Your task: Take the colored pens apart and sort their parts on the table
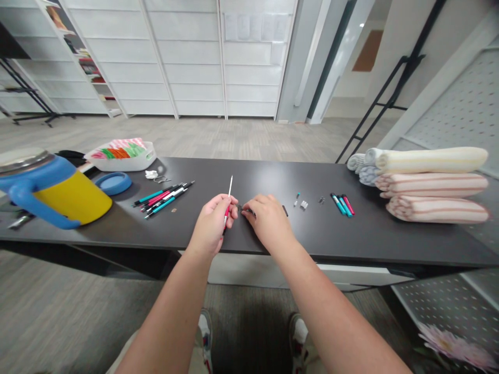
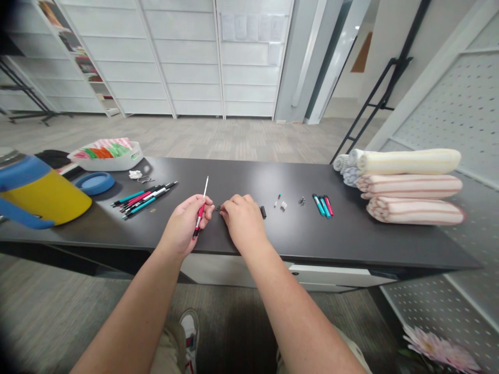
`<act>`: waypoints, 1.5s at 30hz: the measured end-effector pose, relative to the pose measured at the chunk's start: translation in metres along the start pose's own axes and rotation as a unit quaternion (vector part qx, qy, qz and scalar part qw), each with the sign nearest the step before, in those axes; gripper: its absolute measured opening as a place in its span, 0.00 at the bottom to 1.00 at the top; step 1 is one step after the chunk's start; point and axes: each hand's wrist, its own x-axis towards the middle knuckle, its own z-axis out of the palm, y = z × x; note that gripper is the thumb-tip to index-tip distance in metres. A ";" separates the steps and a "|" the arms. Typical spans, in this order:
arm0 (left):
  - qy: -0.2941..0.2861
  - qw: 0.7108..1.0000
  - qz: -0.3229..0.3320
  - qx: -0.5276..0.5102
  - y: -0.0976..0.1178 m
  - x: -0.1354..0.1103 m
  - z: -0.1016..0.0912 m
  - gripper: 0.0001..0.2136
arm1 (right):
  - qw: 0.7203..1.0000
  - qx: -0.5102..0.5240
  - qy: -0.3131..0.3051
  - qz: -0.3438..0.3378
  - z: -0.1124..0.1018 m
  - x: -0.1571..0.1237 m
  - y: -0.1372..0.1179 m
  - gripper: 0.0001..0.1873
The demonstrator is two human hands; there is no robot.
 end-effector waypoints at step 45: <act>-0.009 1.000 -0.014 -0.022 0.006 0.000 -0.003 0.08 | 0.999 0.036 -0.006 0.003 -0.006 -0.005 -0.011 0.14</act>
